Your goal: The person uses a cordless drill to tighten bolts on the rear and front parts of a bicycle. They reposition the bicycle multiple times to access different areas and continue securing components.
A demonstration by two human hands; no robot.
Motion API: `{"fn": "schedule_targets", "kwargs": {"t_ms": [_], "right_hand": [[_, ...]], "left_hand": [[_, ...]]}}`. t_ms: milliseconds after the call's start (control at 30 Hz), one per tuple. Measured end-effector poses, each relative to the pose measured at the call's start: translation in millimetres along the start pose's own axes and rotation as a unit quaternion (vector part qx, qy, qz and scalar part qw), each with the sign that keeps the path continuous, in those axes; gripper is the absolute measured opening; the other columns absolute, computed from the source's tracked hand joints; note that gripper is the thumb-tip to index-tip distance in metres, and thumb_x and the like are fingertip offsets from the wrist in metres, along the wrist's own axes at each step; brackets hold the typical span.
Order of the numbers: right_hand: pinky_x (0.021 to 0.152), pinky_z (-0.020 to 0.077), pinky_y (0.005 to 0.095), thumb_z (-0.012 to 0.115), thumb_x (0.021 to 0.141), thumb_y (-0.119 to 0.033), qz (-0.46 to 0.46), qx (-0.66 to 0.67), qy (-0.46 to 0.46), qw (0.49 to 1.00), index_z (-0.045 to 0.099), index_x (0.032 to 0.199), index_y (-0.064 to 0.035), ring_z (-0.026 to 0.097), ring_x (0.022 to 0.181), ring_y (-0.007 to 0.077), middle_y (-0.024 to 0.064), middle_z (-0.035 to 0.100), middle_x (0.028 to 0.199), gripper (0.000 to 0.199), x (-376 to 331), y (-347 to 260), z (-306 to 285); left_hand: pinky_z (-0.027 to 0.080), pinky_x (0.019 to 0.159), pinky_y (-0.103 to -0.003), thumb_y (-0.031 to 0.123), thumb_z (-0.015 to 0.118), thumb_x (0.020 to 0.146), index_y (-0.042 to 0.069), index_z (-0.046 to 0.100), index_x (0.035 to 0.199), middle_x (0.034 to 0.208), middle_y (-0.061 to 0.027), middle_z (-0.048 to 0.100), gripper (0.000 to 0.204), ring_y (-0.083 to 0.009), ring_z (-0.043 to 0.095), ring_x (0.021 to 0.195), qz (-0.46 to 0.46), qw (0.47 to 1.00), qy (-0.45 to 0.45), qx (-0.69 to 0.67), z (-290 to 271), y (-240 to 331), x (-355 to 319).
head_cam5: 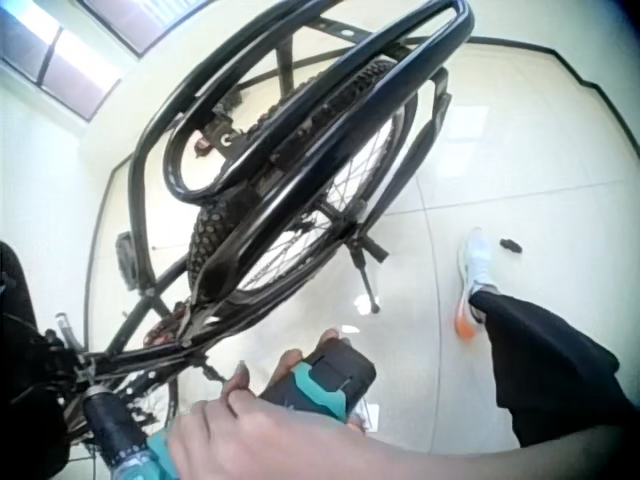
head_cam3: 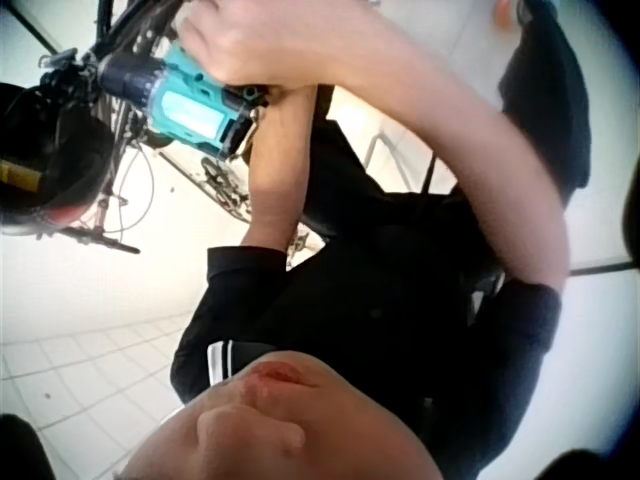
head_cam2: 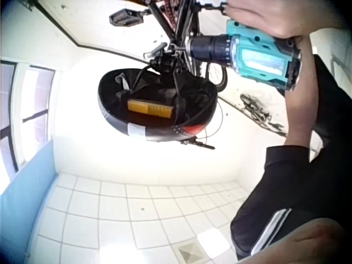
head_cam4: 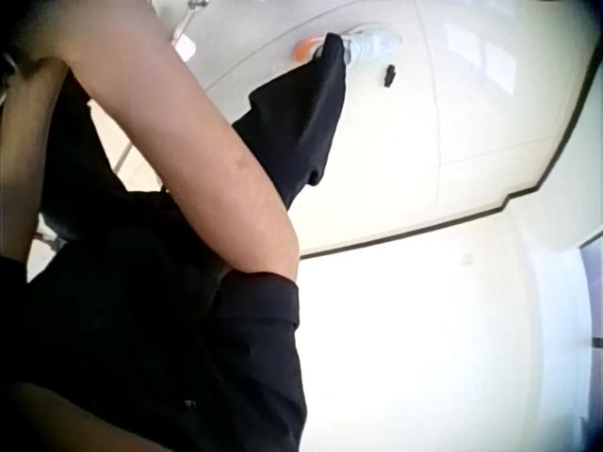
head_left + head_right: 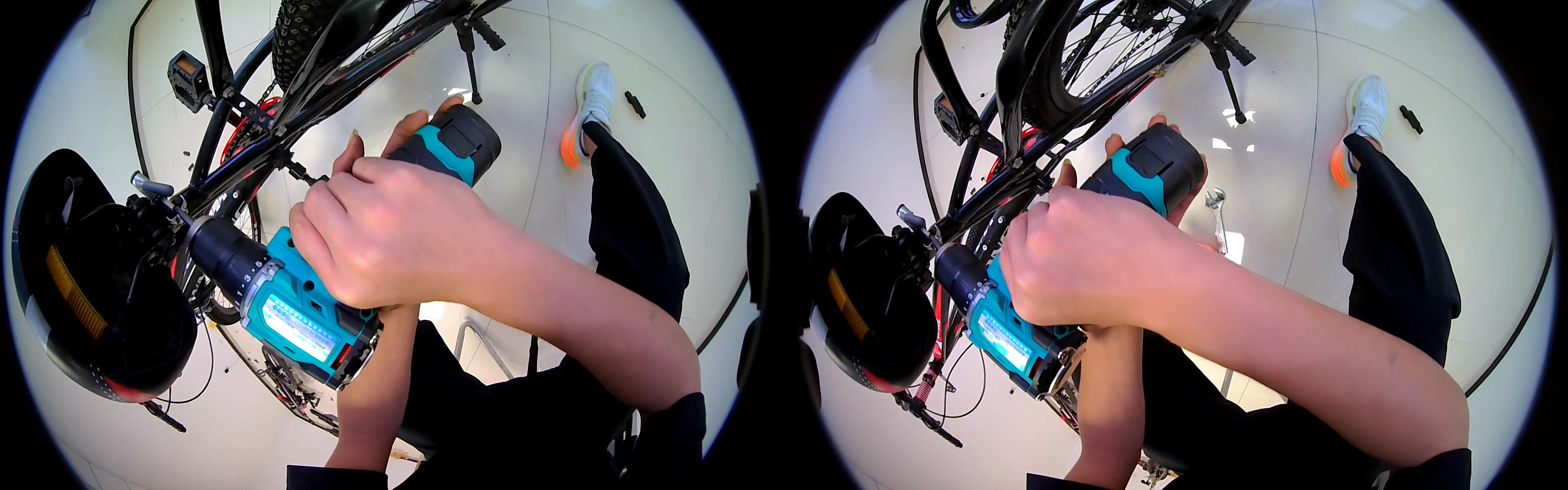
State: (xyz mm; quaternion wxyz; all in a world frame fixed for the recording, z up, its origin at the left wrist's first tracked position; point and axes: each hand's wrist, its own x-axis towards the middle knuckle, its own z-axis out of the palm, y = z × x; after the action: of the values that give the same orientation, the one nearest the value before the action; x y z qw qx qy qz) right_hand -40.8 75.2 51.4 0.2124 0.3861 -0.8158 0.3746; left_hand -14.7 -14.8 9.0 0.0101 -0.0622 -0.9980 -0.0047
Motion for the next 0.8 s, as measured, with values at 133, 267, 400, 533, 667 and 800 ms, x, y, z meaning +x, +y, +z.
{"fn": "schedule_targets", "kwargs": {"t_ms": [133,267,400,533,667,800], "right_hand": [[0.055,0.0501,0.0262,0.062,0.055,-0.012,-0.008,0.014,-0.003,1.000,0.060,0.075,0.0013,0.059,0.057,0.0187,0.0054,0.053,0.063,0.024,4.2,5.1,0.9],[0.056,0.0517,0.0272,0.062,0.055,-0.012,-0.009,0.041,-0.014,0.999,0.060,0.076,0.0017,0.060,0.058,0.0199,0.0059,0.053,0.064,0.025,13.4,5.7,-0.4],[0.056,0.0518,0.0272,0.062,0.055,-0.012,-0.016,0.035,-0.004,0.999,0.060,0.075,0.0021,0.060,0.058,0.0200,0.0063,0.053,0.063,0.025,16.4,9.0,4.2],[0.056,0.0521,0.0275,0.062,0.055,-0.011,-0.019,0.044,0.001,0.999,0.060,0.075,0.0023,0.060,0.058,0.0207,0.0064,0.053,0.063,0.025,20.1,10.2,7.0],[0.057,0.0524,0.0277,0.062,0.054,-0.012,-0.017,0.034,-0.004,0.999,0.059,0.074,0.0023,0.060,0.057,0.0213,0.0066,0.052,0.062,0.024,21.4,10.7,8.5],[0.056,0.0524,0.0276,0.062,0.054,-0.012,-0.009,0.046,-0.011,0.999,0.058,0.072,0.0016,0.060,0.057,0.0209,0.0067,0.053,0.062,0.022,24.1,11.2,11.7]], "left_hand": [[0.039,0.101,-0.036,0.049,0.054,0.086,0.025,0.047,0.129,0.132,0.0096,0.049,0.050,-0.0110,0.045,0.124,-0.011,1.000,0.003,-0.020,0.3,-5.0,3.1],[0.039,0.101,-0.036,0.049,0.054,0.086,0.025,0.047,0.129,0.132,0.0094,0.049,0.050,-0.0111,0.045,0.124,-0.027,0.999,0.008,-0.037,-6.3,-11.2,5.9],[0.039,0.101,-0.036,0.049,0.054,0.086,0.024,0.047,0.129,0.132,0.0092,0.049,0.050,-0.0112,0.046,0.124,-0.033,0.997,0.014,-0.067,-3.0,-13.6,9.2],[0.040,0.101,-0.035,0.049,0.054,0.086,0.024,0.047,0.129,0.132,0.0089,0.050,0.050,-0.0113,0.046,0.123,-0.044,0.995,0.017,-0.087,-2.5,-16.5,11.2],[0.040,0.101,-0.035,0.049,0.054,0.086,0.024,0.048,0.129,0.131,0.0087,0.050,0.050,-0.0114,0.046,0.123,-0.055,0.992,0.020,-0.109,-3.5,-18.7,14.9],[0.040,0.101,-0.035,0.049,0.054,0.087,0.023,0.048,0.129,0.131,0.0085,0.050,0.050,-0.0115,0.046,0.123,-0.071,0.985,0.028,-0.153,-2.4,-21.1,16.1]]}}
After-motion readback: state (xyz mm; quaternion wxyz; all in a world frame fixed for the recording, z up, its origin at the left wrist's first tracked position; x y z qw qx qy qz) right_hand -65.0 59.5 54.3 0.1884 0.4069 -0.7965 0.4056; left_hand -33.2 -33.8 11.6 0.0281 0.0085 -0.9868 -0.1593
